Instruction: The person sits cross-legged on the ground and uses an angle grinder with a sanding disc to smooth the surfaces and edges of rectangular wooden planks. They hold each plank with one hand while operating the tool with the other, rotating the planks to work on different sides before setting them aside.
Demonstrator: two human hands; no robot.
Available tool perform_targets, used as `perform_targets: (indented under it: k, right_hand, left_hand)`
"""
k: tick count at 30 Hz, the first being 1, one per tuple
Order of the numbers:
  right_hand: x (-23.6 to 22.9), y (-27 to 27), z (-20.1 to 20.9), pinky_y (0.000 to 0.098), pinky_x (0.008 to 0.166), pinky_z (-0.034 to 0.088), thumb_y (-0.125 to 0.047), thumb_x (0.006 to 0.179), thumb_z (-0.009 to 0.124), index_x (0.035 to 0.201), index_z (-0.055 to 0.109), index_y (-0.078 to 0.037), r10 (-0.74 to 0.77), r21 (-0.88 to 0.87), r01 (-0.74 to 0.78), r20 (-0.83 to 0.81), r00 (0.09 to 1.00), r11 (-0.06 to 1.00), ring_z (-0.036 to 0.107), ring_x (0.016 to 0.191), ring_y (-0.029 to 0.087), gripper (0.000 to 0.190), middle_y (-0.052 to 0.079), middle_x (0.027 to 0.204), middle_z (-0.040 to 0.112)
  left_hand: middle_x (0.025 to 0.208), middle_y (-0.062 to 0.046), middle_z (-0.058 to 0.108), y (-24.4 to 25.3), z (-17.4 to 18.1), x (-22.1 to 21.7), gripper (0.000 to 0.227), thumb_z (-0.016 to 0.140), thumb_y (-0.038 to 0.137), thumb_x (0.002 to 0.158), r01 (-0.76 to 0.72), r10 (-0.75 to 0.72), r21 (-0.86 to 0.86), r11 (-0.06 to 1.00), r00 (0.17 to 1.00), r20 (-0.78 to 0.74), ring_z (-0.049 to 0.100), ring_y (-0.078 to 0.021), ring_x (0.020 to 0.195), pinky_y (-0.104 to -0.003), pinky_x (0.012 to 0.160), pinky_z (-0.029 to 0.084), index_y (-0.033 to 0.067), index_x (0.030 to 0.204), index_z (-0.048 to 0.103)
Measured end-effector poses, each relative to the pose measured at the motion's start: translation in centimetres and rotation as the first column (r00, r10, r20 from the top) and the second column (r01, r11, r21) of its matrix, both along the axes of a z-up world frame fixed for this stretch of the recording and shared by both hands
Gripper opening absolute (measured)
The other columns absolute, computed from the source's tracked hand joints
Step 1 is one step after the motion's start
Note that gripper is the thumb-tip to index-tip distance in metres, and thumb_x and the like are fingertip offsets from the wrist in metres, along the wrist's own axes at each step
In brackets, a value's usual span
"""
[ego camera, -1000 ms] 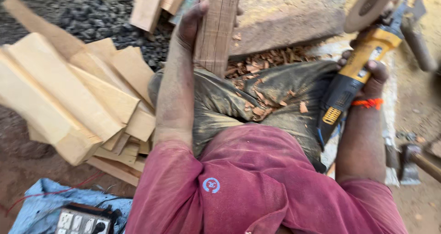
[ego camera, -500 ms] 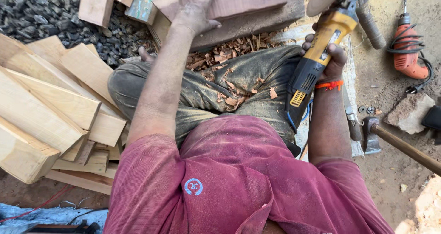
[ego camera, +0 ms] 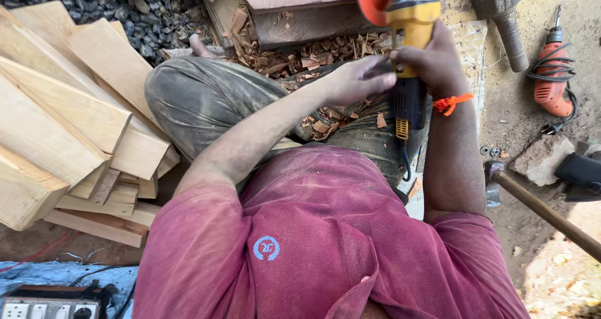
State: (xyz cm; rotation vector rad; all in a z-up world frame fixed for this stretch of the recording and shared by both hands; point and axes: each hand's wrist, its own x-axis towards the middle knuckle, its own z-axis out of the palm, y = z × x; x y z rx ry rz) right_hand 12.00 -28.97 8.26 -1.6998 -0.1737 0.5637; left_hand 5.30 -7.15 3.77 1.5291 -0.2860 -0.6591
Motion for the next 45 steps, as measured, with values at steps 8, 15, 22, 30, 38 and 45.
perform_targets:
  k: [8, 15, 22, 30, 38, 45]
  right_hand:
    - [1.2, 6.2, 0.2, 0.0385, 0.099, 0.057, -0.017, 0.078, 0.089, 0.140, 0.048, 0.000, 0.182, -0.547, -0.064, 0.164, 0.969, 0.834, 0.070, 0.118, 0.025, 0.077, 0.015, 0.128, 0.070]
    - [1.2, 7.4, 1.1, 0.0432, 0.103, 0.054, -0.021, 0.073, 0.089, 0.140, 0.048, 0.000, 0.250, -0.778, -0.081, 0.100, 0.963, 0.623, 0.068, 0.120, 0.033, 0.081, 0.019, 0.127, 0.068]
    - [1.5, 9.7, 2.8, 0.0445, 0.108, 0.053, -0.017, 0.076, 0.087, 0.147, 0.040, 0.001, 0.266, -0.723, -0.157, 0.038, 0.963, 0.672, 0.067, 0.126, 0.031, 0.087, 0.018, 0.134, 0.066]
    - [1.3, 12.0, 3.6, 0.0459, 0.108, 0.053, -0.025, 0.082, 0.089, 0.150, 0.043, 0.000, 0.417, -0.724, -0.200, 0.132, 0.899, 0.661, 0.067, 0.127, 0.037, 0.086, 0.023, 0.134, 0.067]
    - [1.2, 14.0, 3.4, 0.0472, 0.102, 0.056, -0.028, 0.077, 0.089, 0.147, 0.043, 0.000, 0.455, -0.832, -0.213, 0.052, 0.889, 0.512, 0.069, 0.118, 0.039, 0.088, 0.023, 0.126, 0.069]
    - [1.2, 14.8, 4.4, 0.0470, 0.102, 0.055, -0.031, 0.077, 0.090, 0.146, 0.048, -0.002, 0.471, -0.792, -0.205, 0.115, 0.875, 0.575, 0.070, 0.120, 0.037, 0.086, 0.021, 0.128, 0.071]
  left_hand:
    - [0.136, -0.016, 0.065, -0.2, -4.4, 2.7, 0.091, 0.056, 0.075, 0.090, -0.253, 0.120, -0.420, 0.872, 0.940, -0.319, 0.068, -0.0264, 0.119, -0.043, 0.094, 0.062, 0.0064, 0.149, 0.045]
    - [0.136, -0.019, 0.066, -1.1, -6.3, 2.8, 0.101, 0.054, 0.079, 0.089, -0.292, 0.033, -0.550, 0.782, 0.901, -0.432, 0.066, -0.0300, 0.127, -0.048, 0.100, 0.063, -0.0032, 0.148, 0.051]
    - [0.146, -0.020, 0.048, -1.8, -4.8, 2.3, 0.110, 0.050, 0.081, 0.083, -0.390, 0.187, -0.480, 0.786, 0.890, -0.416, 0.051, -0.0324, 0.135, -0.053, 0.105, 0.053, 0.0052, 0.159, 0.025]
    - [0.153, -0.026, 0.040, -0.4, -4.5, 1.0, 0.110, 0.053, 0.080, 0.089, -0.540, 0.396, -0.462, 0.704, 0.838, -0.377, 0.042, -0.0385, 0.147, -0.052, 0.120, 0.039, 0.0010, 0.159, 0.024]
    - [0.145, -0.024, 0.054, -0.9, -4.6, -0.3, 0.095, 0.053, 0.075, 0.096, -0.695, 0.586, -0.475, 0.540, 0.715, -0.381, 0.057, -0.0328, 0.136, -0.045, 0.119, 0.048, -0.0016, 0.152, 0.042]
    - [0.142, -0.021, 0.058, -1.5, -4.2, 0.4, 0.087, 0.057, 0.066, 0.098, -0.674, 0.554, -0.500, 0.544, 0.736, -0.389, 0.057, -0.0312, 0.134, -0.040, 0.116, 0.046, -0.0028, 0.149, 0.045]
